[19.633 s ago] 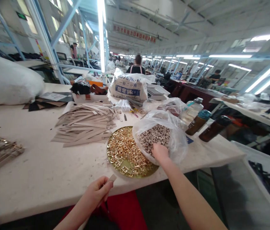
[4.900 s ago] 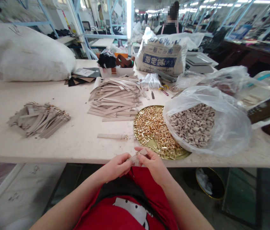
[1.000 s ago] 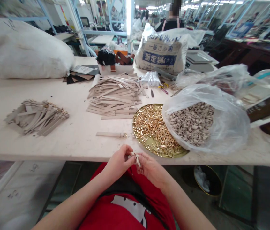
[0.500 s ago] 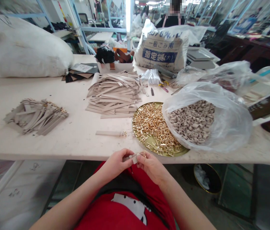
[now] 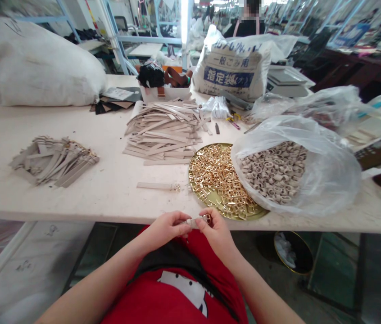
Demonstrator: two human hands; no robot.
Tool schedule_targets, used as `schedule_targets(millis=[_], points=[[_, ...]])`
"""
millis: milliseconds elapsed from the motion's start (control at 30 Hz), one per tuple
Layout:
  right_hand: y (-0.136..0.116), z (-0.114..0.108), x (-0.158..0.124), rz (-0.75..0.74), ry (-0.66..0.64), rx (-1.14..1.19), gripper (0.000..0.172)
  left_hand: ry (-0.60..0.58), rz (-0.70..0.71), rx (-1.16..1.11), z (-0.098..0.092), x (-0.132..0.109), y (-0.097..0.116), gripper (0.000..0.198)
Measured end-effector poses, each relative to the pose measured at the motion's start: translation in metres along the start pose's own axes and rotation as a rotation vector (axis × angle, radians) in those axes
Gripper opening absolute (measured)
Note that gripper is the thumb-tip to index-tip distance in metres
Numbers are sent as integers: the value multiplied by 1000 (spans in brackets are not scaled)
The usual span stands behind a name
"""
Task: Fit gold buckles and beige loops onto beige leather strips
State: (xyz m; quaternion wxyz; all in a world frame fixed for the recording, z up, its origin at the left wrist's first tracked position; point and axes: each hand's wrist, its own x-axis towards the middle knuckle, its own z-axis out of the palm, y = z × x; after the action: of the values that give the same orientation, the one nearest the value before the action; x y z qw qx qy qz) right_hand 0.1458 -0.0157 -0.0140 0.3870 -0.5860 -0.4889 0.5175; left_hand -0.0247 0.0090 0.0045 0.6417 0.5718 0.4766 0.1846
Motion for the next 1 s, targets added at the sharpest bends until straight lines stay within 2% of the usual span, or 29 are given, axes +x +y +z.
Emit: schedule_targets(millis=[100,233,300,433,600,733,867,1000], points=[[1,5,0,-65,89,-121,20,-56,-45,-144,-2,0,-6,27],[2,7,-1,-110,137,-262,16,26,-38,-201,3,5,-13,25],[3,4,-2,-112,93,-273,15,35,-40,-192,5,6,-13,26],[4,-4,-3,-114,-86,-282,14,-11,-48,-116,4,5,-10,29],[-2,-6,-3,-274,-175,-470,9,-4,-32,21,5,2,-14,29],[-7,-8,-4,-315,-308,-567,11,-30,-14,40,8,-1,-17,25],[-6,-10,-3,-317,-244,-567,10,-92,-1,-42,7,0,-13,24],[-4,-11,-3,-297,-219,-529,9,-68,-57,-111,7,2,-12,24]])
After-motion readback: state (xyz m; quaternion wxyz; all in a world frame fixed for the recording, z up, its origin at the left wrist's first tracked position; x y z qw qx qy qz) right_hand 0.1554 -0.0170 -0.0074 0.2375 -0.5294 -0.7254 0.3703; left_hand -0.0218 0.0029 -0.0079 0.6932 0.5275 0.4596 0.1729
